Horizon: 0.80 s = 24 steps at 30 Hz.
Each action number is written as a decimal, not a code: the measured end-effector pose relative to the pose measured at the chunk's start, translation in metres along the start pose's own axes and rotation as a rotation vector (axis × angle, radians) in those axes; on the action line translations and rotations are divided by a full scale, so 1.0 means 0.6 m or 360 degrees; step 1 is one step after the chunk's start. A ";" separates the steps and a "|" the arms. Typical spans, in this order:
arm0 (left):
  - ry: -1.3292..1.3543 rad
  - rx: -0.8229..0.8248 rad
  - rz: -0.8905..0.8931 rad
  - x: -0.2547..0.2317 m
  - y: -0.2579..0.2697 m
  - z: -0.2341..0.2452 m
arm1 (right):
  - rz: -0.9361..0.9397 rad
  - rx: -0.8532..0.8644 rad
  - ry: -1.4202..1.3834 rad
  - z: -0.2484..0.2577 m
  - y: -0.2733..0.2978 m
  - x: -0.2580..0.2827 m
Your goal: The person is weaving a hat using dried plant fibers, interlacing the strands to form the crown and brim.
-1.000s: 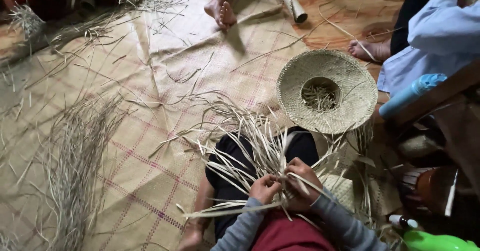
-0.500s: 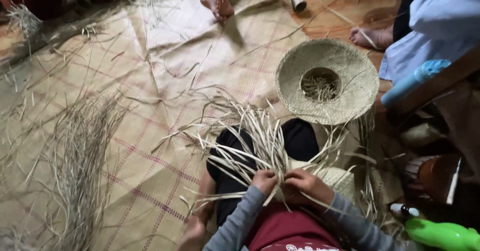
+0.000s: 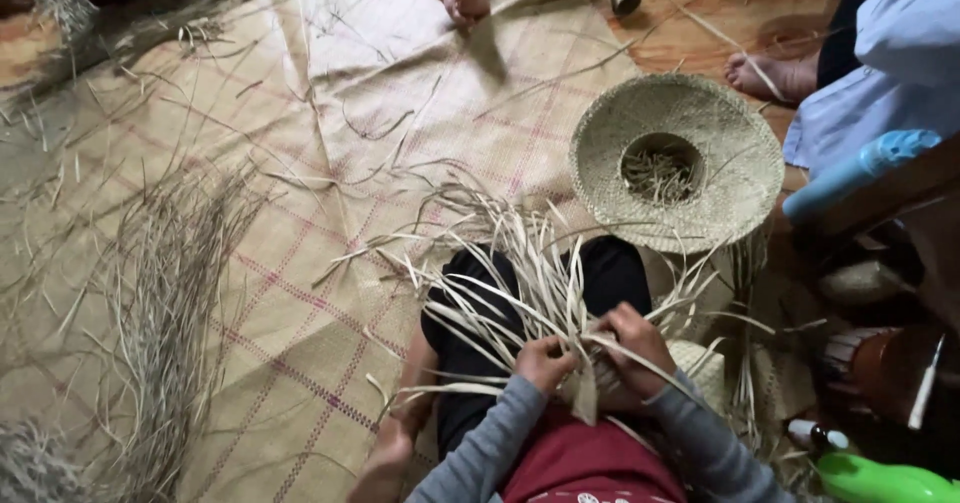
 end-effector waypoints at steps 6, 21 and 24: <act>-0.0328 -0.0038 0.0004 -0.071 0.043 0.035 | -0.0271 0.0176 -0.0070 -0.020 0.010 -0.032; 0.0186 0.0097 0.0034 -0.016 0.005 0.008 | 0.0169 0.0378 0.0047 -0.002 0.032 0.032; 0.0241 0.0115 0.0018 0.039 -0.035 -0.013 | 0.0128 0.0535 0.0069 -0.030 0.036 0.018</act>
Point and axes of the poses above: each hand's wrist, its own y-axis away from the middle knuckle, its own z-axis out of the back of the hand, x = y × z, the point moved 8 cm from there along -y, towards the middle knuckle, and after that the axes turned 3 degrees about z, right-handed, at the moved point
